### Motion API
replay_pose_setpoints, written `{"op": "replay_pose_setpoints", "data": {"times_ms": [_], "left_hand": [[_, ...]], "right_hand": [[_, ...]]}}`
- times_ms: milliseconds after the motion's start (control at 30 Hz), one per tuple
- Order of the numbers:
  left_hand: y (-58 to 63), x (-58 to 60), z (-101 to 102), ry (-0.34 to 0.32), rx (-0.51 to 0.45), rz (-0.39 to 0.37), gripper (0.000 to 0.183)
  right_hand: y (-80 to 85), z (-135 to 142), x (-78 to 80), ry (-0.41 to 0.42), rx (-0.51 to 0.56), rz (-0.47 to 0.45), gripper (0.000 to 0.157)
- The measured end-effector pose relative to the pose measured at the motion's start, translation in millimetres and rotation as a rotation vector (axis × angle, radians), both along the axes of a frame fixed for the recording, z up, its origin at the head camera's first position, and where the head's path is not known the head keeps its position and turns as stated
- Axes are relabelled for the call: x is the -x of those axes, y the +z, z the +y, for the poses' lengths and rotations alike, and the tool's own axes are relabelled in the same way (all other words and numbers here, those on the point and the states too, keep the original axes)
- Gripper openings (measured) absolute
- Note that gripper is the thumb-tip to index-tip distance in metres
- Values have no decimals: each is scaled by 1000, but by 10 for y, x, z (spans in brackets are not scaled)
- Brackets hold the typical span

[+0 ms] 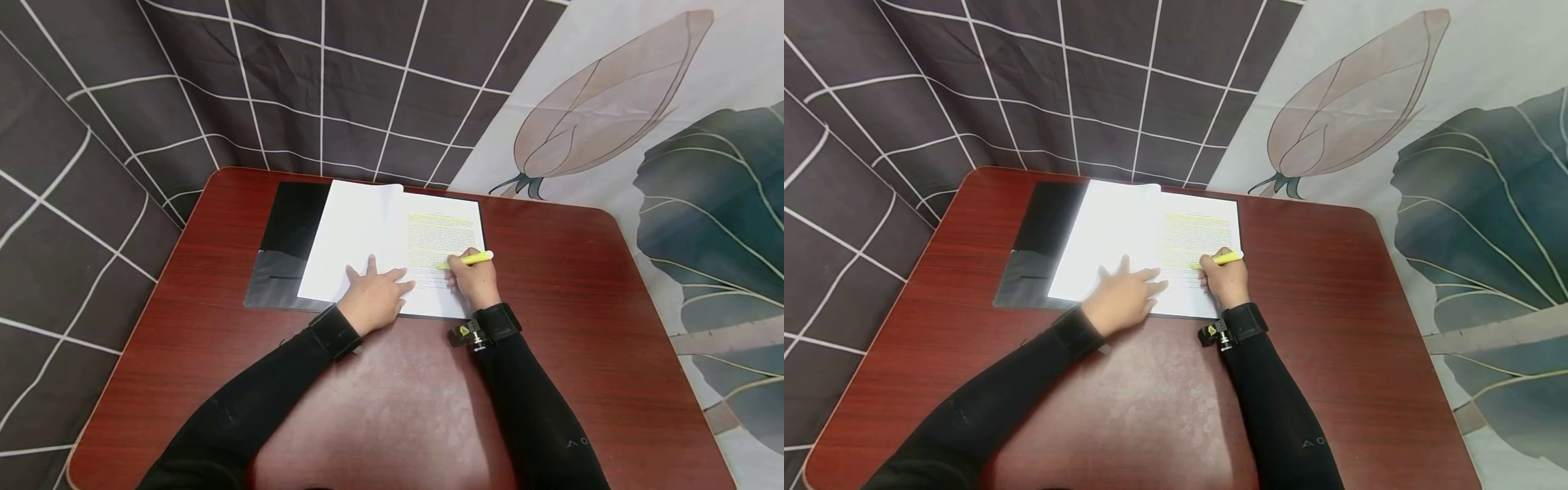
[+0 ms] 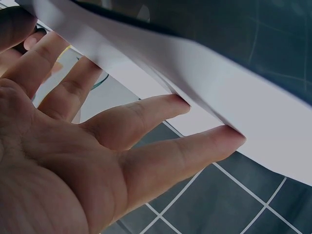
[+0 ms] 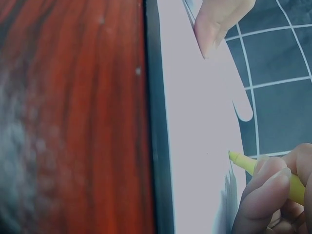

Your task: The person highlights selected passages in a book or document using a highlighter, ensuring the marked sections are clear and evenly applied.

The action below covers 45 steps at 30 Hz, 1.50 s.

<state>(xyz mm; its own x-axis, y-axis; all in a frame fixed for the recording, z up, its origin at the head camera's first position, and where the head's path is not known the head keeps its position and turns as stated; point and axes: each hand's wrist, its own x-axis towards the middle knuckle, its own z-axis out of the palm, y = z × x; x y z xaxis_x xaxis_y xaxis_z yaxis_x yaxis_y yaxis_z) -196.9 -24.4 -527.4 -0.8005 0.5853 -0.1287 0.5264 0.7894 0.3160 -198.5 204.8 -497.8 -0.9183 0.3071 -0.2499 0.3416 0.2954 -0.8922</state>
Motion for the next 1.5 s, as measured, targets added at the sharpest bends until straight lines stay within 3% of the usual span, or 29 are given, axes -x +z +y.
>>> {"op": "replay_pose_setpoints", "data": {"times_ms": [433, 867, 1167, 1500], "left_hand": [[8, 3, 9, 1, 7, -7, 47], [-169, 54, 27, -4, 82, 74, 49], [-134, 41, 27, -4, 83, 67, 49], [-39, 11, 3, -4, 20, 27, 49]], "right_hand": [[0, 58, 3, -1, 13, 6, 22], [2, 83, 6, -8, -9, -2, 21], [-15, 148, -12, -5, -12, 28, 22], [-9, 197, -33, -24, -5, 25, 22]]}}
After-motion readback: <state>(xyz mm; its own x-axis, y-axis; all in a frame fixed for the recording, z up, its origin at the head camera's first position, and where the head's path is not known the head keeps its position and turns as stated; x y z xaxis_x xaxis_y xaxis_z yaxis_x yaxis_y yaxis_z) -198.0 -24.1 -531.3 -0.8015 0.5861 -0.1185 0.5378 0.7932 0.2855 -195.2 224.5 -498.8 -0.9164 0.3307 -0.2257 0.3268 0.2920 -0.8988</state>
